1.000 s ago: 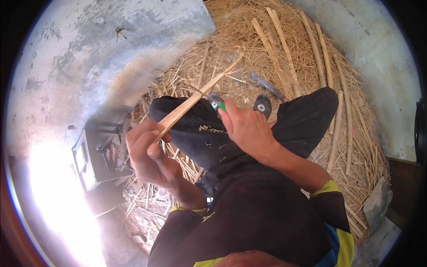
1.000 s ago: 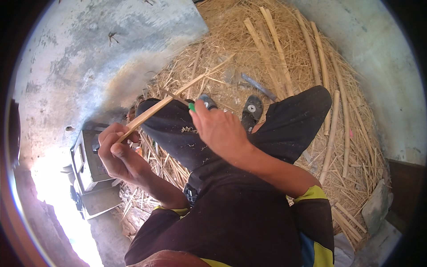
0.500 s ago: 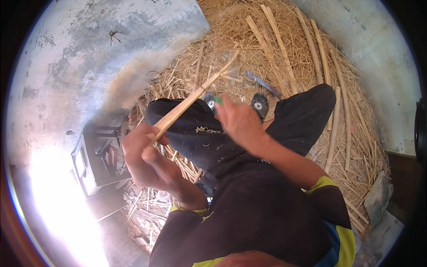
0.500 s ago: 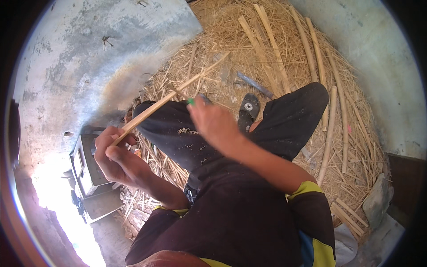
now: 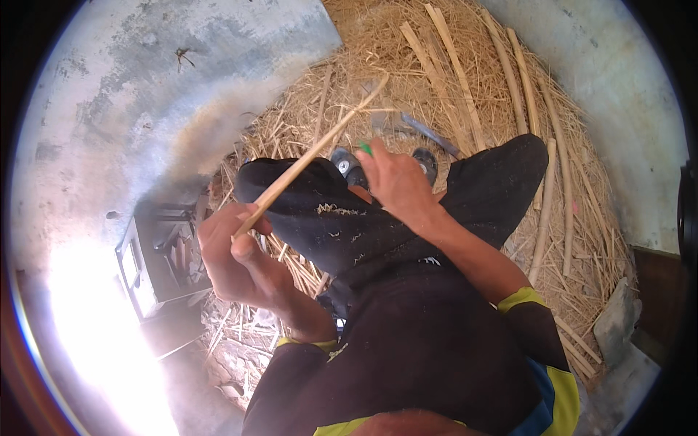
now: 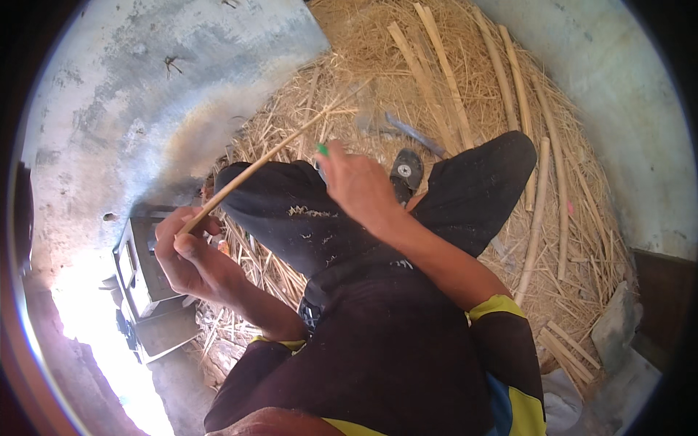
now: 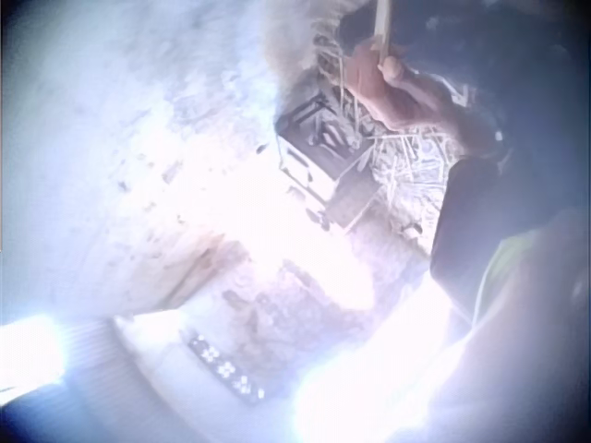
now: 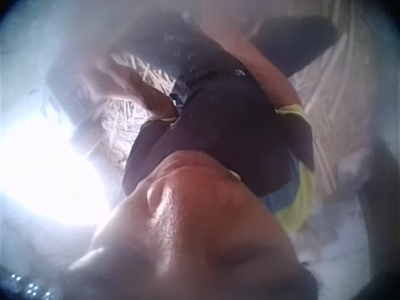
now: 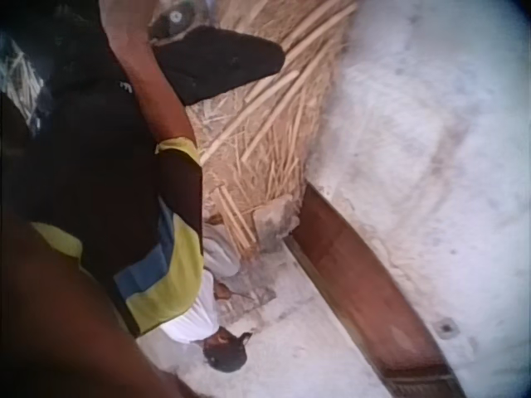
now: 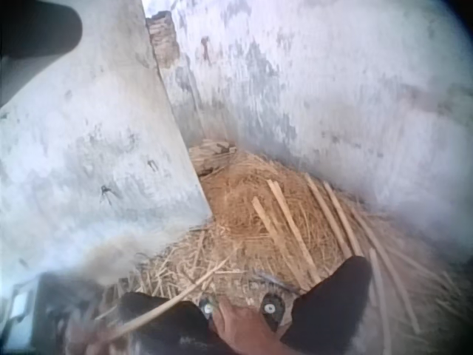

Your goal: The person sits on a straw-covered floor and uses a knife to shave and shape a thin wooden stick. They repeatedly scrape the surface of the stick to thin it and create a pointed tip, then switch to a saw to cut the stick. The person continues to refine the stick's shape with the knife.

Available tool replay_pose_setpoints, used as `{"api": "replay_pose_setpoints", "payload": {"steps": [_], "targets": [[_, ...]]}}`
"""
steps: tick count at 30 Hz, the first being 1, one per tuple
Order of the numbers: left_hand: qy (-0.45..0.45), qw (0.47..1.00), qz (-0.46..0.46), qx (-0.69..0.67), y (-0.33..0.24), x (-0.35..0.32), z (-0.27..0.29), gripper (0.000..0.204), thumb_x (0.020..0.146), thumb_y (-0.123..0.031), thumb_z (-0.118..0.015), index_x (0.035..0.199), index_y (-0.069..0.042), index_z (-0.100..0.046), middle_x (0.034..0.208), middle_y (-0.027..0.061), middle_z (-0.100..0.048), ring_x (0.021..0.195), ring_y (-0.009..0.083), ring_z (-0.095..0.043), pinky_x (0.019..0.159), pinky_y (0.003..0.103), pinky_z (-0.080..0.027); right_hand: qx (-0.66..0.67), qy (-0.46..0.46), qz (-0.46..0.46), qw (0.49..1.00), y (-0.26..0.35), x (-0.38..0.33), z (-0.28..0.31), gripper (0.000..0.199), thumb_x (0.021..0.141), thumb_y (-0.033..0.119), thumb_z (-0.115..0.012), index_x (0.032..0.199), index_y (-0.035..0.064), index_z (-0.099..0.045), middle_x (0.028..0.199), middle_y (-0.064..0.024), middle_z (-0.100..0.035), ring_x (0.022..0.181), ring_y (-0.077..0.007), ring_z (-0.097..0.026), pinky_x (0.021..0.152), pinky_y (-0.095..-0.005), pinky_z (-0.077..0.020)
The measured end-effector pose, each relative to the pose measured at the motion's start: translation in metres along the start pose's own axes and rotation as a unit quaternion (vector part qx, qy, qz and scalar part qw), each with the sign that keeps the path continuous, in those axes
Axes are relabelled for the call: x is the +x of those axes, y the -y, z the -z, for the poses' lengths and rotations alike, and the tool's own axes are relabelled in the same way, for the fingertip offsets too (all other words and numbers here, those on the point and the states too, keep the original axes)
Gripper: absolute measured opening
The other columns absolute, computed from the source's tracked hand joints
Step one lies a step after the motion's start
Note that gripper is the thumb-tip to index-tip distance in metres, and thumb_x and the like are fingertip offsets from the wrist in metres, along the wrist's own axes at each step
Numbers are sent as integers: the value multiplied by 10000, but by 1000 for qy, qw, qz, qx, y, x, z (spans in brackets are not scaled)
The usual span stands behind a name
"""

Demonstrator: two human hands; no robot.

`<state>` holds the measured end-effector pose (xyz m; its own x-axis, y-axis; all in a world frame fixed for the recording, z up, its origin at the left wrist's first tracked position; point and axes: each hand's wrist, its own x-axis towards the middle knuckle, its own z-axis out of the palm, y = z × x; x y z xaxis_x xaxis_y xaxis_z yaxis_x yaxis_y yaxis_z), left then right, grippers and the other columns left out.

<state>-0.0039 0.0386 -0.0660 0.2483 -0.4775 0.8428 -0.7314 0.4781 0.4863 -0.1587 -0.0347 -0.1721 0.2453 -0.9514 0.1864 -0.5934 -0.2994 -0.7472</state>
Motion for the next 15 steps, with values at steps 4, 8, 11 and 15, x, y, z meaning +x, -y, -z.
{"api": "replay_pose_setpoints", "payload": {"steps": [4, 8, 11, 15], "targets": [[-12, 1000, -5, 13, 1, 5, -2, 382, 1017, -329, -463, 917, 30, -548, 759, 166, -594, 564, 152, -526, 495, 249, -411, 46, -29, 67, 996, 4, -3, -5, 339, 996, 311, -466, 1010, -19, -539, 570, -218, -587, 549, -423, -614, 488, -485, -488], [-17, 1000, 5, 9, 7, 4, -3, 375, 1018, -315, -462, 909, 34, -544, 754, 171, -592, 552, 151, -521, 492, 249, -412, -73, 3, -56, 996, -61, 2, -11, 304, 993, 285, -475, 1009, -11, -544, 589, -242, -577, 566, -425, -612, 522, -515, -478], [-35, 999, -10, 19, 5, 5, -6, 373, 1019, -310, -456, 895, 31, -544, 750, 164, -595, 546, 150, -519, 488, 256, -408, 75, 30, -10, 997, -1, 3, 11, 327, 1000, 296, -452, 1010, -17, -547, 612, -257, -585, 603, -445, -615, 541, -526, -481], [-30, 999, -3, 36, 1, 8, -4, 390, 1016, -330, -458, 868, 20, -547, 727, 146, -595, 542, 148, -517, 496, 250, -386, 9, 13, -62, 998, -25, 6, -18, 352, 999, 311, -450, 1011, -26, -551, 620, -246, -594, 619, -445, -618, 552, -530, -480]]}}
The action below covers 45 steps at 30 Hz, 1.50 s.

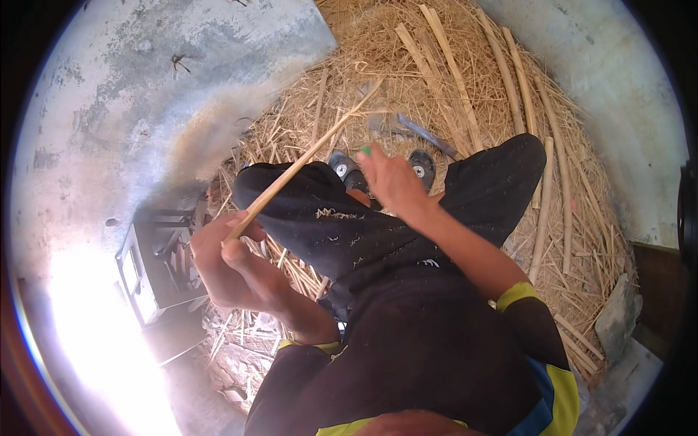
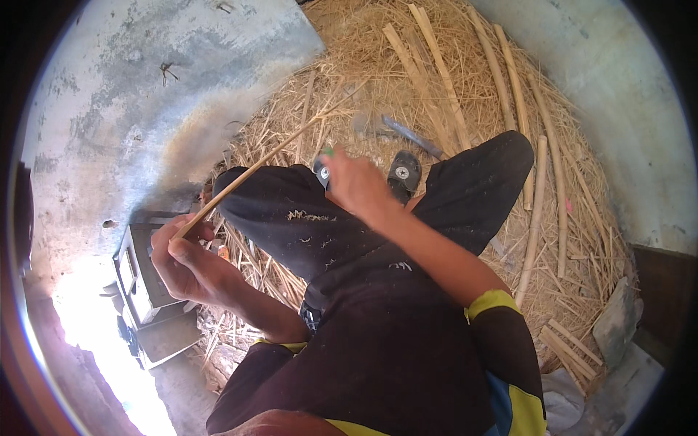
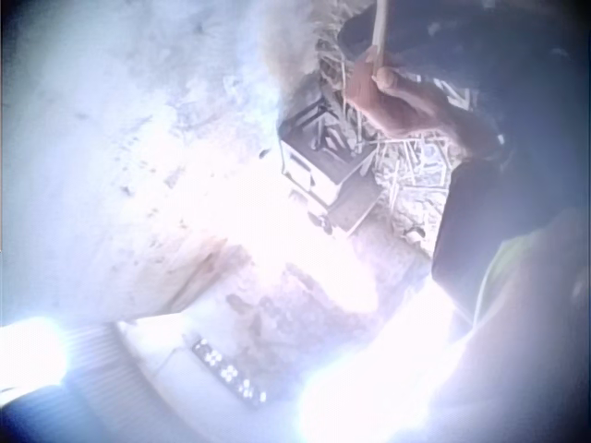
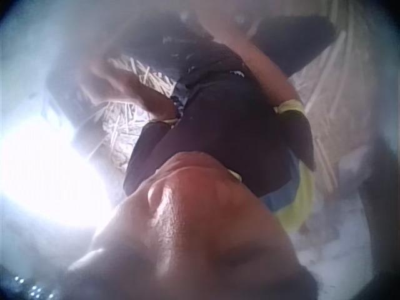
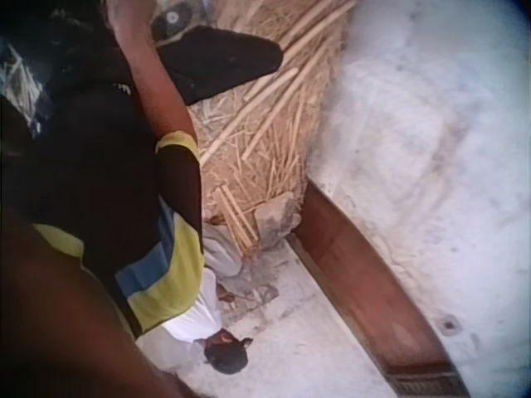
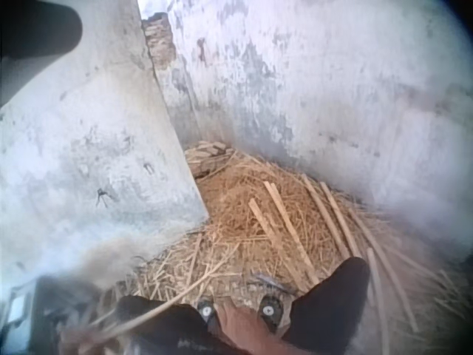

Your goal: The person sits on a straw-covered floor and uses a knife to shave and shape a thin wooden stick. They repeatedly scrape the surface of the stick to thin it and create a pointed tip, then switch to a saw to cut the stick. The person continues to refine the stick's shape with the knife.

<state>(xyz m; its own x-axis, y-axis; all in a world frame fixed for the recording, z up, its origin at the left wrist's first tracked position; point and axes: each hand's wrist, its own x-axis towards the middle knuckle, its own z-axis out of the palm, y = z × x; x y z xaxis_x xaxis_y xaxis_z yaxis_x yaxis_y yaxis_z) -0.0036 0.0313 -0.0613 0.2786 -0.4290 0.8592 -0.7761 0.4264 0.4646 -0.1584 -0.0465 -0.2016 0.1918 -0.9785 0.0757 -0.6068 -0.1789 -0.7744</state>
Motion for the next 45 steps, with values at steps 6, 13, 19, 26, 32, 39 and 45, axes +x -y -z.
{"api": "replay_pose_setpoints", "payload": {"steps": [6, 13, 19, 26, 32, 39, 45], "targets": [[-19, 998, 57, -19, -7, -7, 4, 356, 993, -306, -518, 840, 16, -524, 601, 102, -551, 521, 115, -480, 495, 228, -356, 77, 37, 24, 996, 34, -6, 32, 335, 1009, 310, -432, 997, -17, -505, 628, -250, -593, 622, -471, -599, 563, -543, -459], [-48, 993, 97, -43, -16, -7, -1, 252, 983, -181, -547, 824, 13, -516, 592, 83, -533, 491, 99, -456, 461, 211, -325, 28, 69, 72, 995, 84, -40, 49, 225, 974, 247, -515, 1003, 25, -498, 572, -211, -565, 559, -438, -587, 507, -509, -452], [-21, 993, 113, -30, -20, -17, 0, 220, 977, -128, -547, 812, 18, -543, 590, 77, -530, 473, 86, -459, 455, 206, -322, -6, 94, 102, 990, 98, -45, 62, 217, 970, 247, -517, 945, 33, -495, 561, -214, -565, 543, -424, -597, 490, -506, -463], [-73, 997, 35, 17, -16, -10, 6, 295, 997, -197, -500, 777, 0, -492, 538, 85, -486, 451, 107, -471, 418, 206, -338, -3, 95, 103, 990, 77, -39, 67, 245, 971, 257, -514, 940, 13, -508, 615, -212, -586, 590, -418, -604, 522, -490, -472], [-128, 990, 57, 27, -29, -5, 11, 347, 997, -261, -512, 776, 1, -459, 591, 105, -485, 438, 113, -459, 389, 194, -323, 95, 78, 188, 974, 98, -55, 78, 220, 969, 236, -525, 902, 27, -509, 590, -189, -566, 559, -403, -594, 498, -480, -455], [-91, 996, 21, -4, -30, -1, 10, 321, 994, -236, -533, 780, -3, -479, 608, 92, -494, 424, 105, -436, 395, 194, -350, 13, 86, 108, 990, 85, -44, 75, 241, 971, 253, -525, 902, 23, -515, 540, -181, -544, 524, -395, -590, 484, -479, -456], [-103, 991, 81, 33, -44, 0, 4, 375, 1000, -337, -492, 782, -35, -457, 537, 50, -427, 468, 111, -431, 530, 264, -390, -41, 42, 99, 993, 70, -38, 70, 248, 971, 261, -527, 907, 21, -524, 538, -183, -552, 513, -400, -586, 490, -490, -464]]}}
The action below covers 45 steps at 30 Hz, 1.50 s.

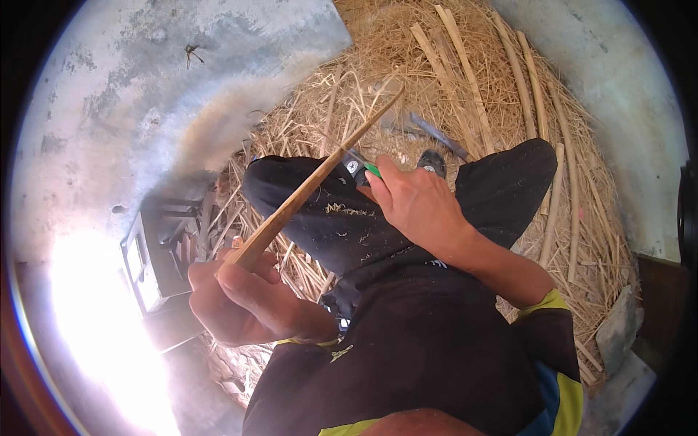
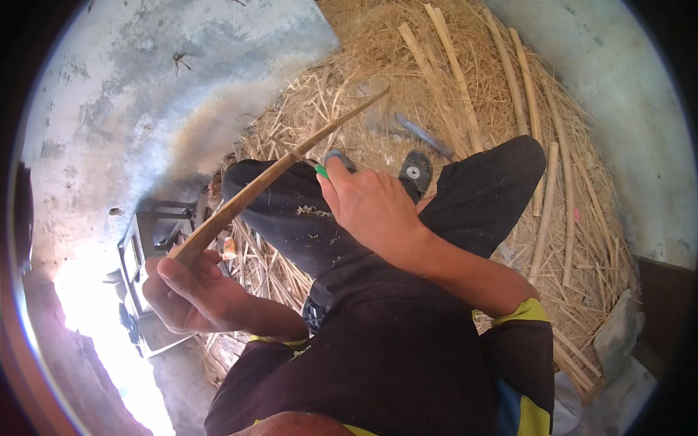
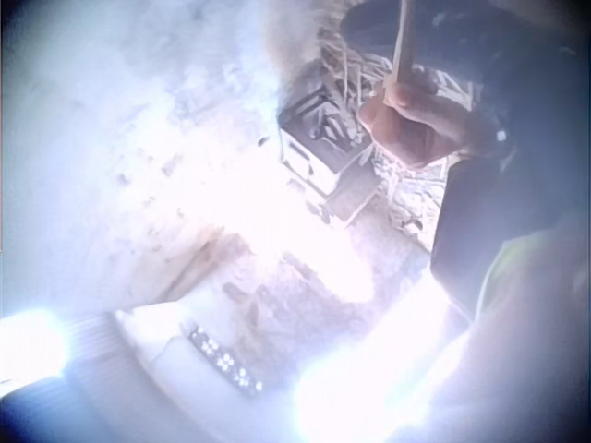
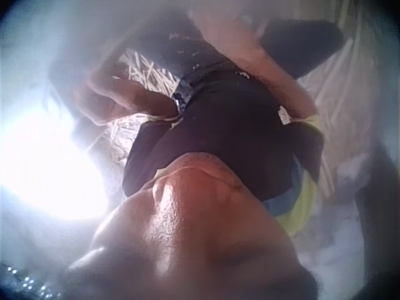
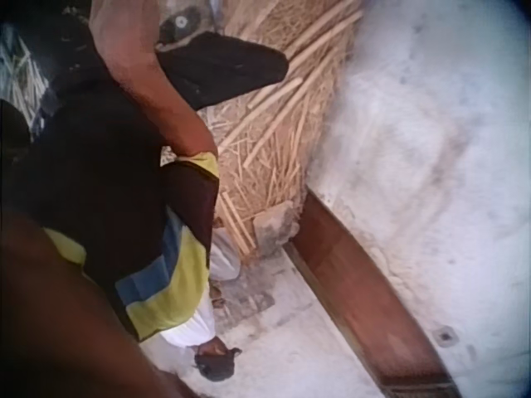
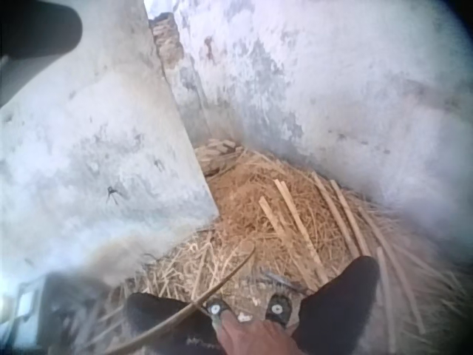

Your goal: The person sits on a straw-covered floor and uses a knife to shave and shape a thin wooden stick. They repeatedly scrape the surface of the stick to thin it and create a pointed tip, then switch to a saw to cut the stick. The person continues to refine the stick's shape with the knife.

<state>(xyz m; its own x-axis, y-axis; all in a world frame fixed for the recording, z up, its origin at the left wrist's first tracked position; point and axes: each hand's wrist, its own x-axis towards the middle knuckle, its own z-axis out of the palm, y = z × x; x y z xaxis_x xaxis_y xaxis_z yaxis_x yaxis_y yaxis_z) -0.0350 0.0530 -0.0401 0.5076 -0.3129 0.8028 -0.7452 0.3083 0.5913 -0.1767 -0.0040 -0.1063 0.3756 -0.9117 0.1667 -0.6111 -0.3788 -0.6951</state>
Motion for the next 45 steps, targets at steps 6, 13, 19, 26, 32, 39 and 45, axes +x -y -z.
{"api": "replay_pose_setpoints", "payload": {"steps": [6, 13, 19, 26, 32, 39, 45], "targets": [[15, 1000, -24, 12, -1, 6, -2, 390, 995, -352, -499, 770, -36, -453, 546, 52, -428, 468, 113, -437, 560, 270, -422, 10, 18, 16, 1000, 7, -2, 3, 282, 978, 296, -496, 916, 23, -527, 535, -199, -567, 496, -412, -594, 475, -496, -486], [24, 996, -65, -61, 11, 6, 3, 360, 975, -298, -570, 779, -3, -503, 625, 79, -491, 458, 99, -415, 412, 215, -326, 70, -15, 32, 997, -5, 0, -8, 280, 981, 291, -499, 930, 18, -538, 575, -223, -573, 567, -432, -602, 509, -491, -480], [54, 994, -67, -62, 19, 13, 11, 322, 980, -269, -566, 817, 6, -534, 643, 62, -491, 483, 97, -407, 430, 222, -319, -41, -48, 19, 998, -38, 16, -21, 268, 960, 285, -528, 958, 20, -568, 563, -196, -587, 544, -402, -624, 518, -483, -514], [35, 999, -7, 33, 10, 14, 7, 376, 993, -332, -486, 783, -20, -507, 549, 46, -467, 482, 106, -440, 464, 236, -322, -104, -56, -4, 993, -58, 27, -28, 296, 980, 303, -495, 996, 12, -549, 554, -214, -564, 553, -419, -609, 505, -487, -490], [40, 997, -40, -59, 21, 10, 12, 322, 976, -281, -576, 828, 3, -538, 654, 58, -513, 508, 97, -418, 453, 221, -324, 29, -36, -21, 999, -49, 17, -45, 288, 975, 300, -497, 1018, 22, -557, 618, -250, -597, 605, -451, -615, 558, -527, -497], [45, 995, -44, -77, 12, 4, 7, 305, 981, -262, -568, 836, 6, -551, 620, 59, -499, 494, 93, -417, 449, 213, -317, -5, -96, 59, 994, -48, 28, -45, 220, 957, 243, -543, 985, 25, -550, 574, -198, -590, 524, -396, -604, 505, -479, -494], [18, 1000, 7, -16, 17, 15, 11, 307, 982, -245, -550, 805, 5, -565, 594, 58, -528, 486, 83, -446, 457, 206, -320, -68, -104, 81, 989, -43, 49, -45, 218, 954, 247, -551, 976, 30, -543, 559, -167, -584, 517, -372, -607, 465, -467, -484]]}}
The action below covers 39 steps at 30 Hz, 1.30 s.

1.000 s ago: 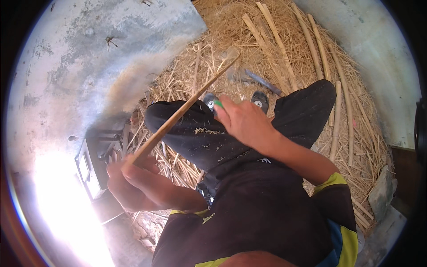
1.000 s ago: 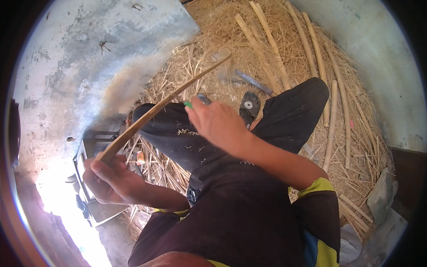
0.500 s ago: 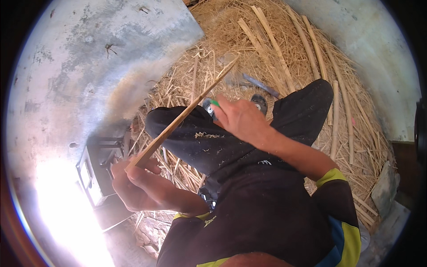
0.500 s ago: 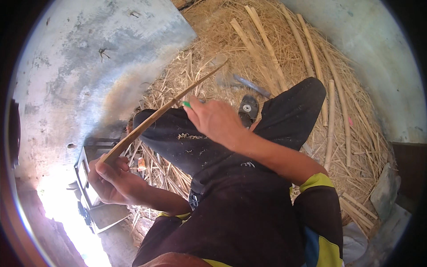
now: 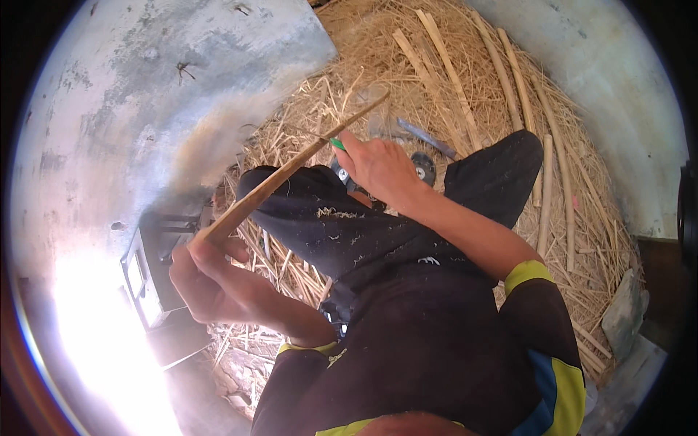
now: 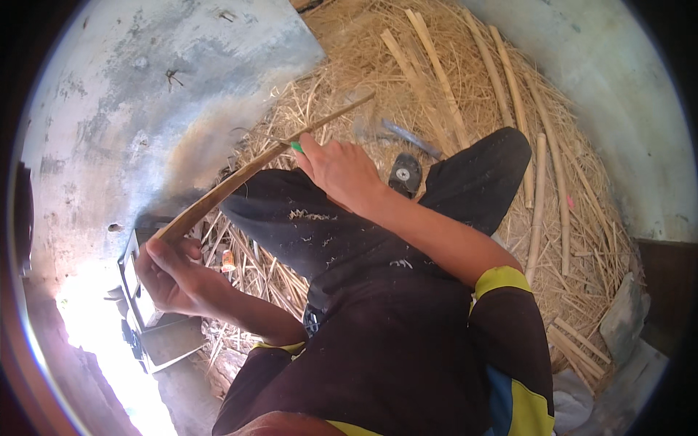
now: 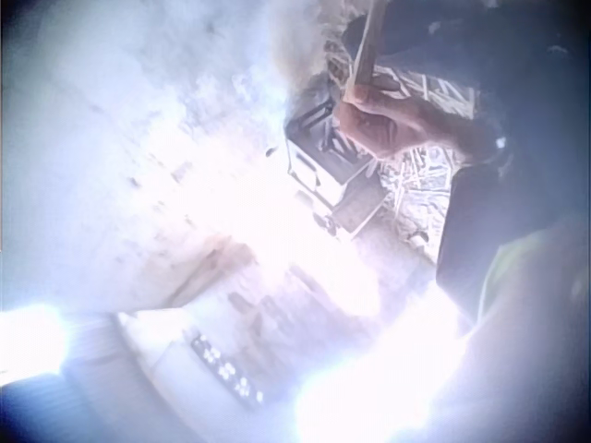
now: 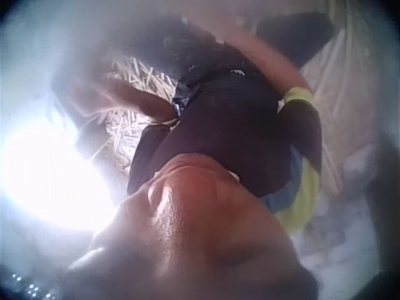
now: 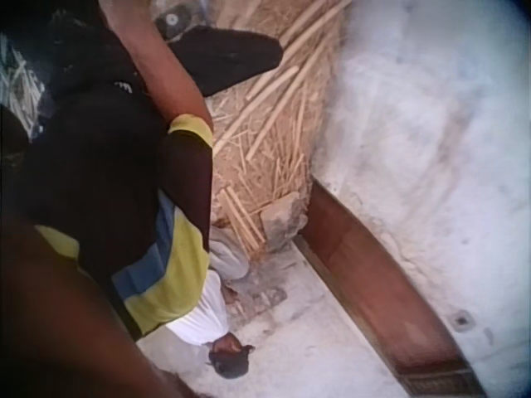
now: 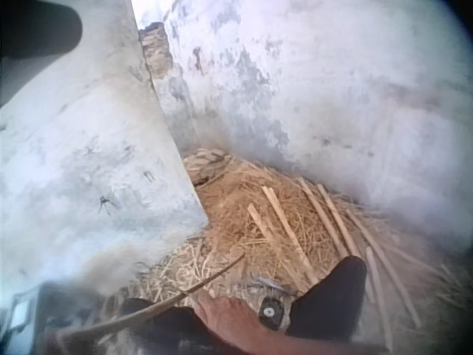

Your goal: The person sits on a straw-covered floor and uses a knife to shave and shape a thin wooden stick. They repeatedly scrape the surface of the stick to thin it and create a pointed tip, then switch to a saw to cut the stick. The person continues to refine the stick's shape with the knife.

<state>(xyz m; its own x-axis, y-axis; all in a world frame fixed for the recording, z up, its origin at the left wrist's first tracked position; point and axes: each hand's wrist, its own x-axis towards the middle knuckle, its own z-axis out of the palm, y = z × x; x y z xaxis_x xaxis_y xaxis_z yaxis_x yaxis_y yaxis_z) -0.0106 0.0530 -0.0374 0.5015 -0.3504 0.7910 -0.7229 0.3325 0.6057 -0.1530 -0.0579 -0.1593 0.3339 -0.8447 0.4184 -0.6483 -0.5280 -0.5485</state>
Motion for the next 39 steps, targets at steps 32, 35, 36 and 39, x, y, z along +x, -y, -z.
{"api": "replay_pose_setpoints", "payload": {"steps": [32, 35, 36, 39], "targets": [[41, 997, -7, -59, -13, -6, -8, 307, 993, -218, -543, 783, 2, -507, 609, 56, -505, 464, 78, -449, 441, 194, -301, 185, 76, -11, 980, 90, -40, 79, 264, 977, 250, -503, 950, -13, -516, 653, -233, -584, 619, -436, -601, 539, -490, -454], [46, 998, -17, -40, -14, -8, -8, 327, 995, -254, -532, 818, 20, -528, 617, 70, -513, 475, 86, -457, 449, 202, -314, 98, 90, -72, 988, 68, -32, 62, 226, 965, 217, -531, 919, -1, -490, 587, -223, -562, 566, -429, -591, 498, -502, -448], [42, 998, -12, -39, -14, -9, -7, 337, 997, -266, -527, 817, 18, -526, 617, 73, -514, 472, 88, -454, 449, 205, -315, 59, 97, -92, 989, 62, -29, 61, 220, 963, 208, -537, 911, 1, -484, 574, -220, -557, 562, -428, -591, 494, -506, -448], [32, 999, -26, -23, -12, -11, -7, 387, 1007, -327, -493, 809, 5, -516, 595, 74, -503, 462, 96, -444, 445, 215, -319, 114, 108, -35, 987, 76, -35, 77, 240, 980, 239, -501, 929, 5, -501, 563, -196, -577, 557, -401, -613, 499, -481, -488]]}}
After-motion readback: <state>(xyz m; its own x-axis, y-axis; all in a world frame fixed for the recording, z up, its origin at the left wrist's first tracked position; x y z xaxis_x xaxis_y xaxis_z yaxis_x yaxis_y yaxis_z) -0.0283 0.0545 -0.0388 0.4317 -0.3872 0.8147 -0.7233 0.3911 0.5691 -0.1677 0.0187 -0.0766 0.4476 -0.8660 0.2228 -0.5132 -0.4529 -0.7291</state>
